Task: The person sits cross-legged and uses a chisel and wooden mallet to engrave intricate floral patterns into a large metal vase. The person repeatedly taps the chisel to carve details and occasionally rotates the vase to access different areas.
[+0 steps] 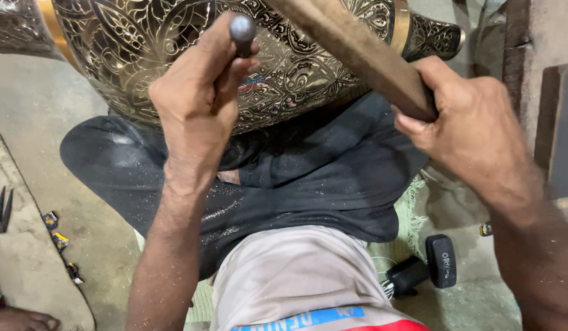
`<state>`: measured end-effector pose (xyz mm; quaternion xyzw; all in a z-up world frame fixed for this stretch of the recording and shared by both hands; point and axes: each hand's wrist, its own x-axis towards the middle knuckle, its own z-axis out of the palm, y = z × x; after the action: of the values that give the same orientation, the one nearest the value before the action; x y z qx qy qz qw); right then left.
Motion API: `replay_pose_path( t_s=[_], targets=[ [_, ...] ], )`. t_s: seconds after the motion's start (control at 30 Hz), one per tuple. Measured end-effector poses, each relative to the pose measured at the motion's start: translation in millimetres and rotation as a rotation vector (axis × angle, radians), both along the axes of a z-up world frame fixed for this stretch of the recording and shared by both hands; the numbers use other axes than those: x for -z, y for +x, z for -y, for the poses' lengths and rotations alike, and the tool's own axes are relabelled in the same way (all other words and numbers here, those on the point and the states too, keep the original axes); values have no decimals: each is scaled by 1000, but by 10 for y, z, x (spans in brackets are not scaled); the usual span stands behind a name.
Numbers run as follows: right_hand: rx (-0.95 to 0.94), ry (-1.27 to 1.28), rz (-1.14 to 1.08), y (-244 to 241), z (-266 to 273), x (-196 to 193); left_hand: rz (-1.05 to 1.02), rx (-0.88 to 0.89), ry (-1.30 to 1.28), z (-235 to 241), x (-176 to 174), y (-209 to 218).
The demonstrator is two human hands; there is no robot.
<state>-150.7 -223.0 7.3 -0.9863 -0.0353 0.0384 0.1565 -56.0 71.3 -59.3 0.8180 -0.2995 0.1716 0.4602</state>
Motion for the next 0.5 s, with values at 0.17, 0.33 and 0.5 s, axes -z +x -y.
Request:
replay_pose_path(
  t_s=[0.17,0.33,0.5],
  targets=[
    [-89,183,163,203,-191,-205,-22,60,-64,39,-75,29],
    [-114,123,93,188,-182,-409,-59,67,-46,11,-89,-1],
    [-102,192,167,125,-138,-381,-50,32,18,-3,-112,-7]
  ],
)
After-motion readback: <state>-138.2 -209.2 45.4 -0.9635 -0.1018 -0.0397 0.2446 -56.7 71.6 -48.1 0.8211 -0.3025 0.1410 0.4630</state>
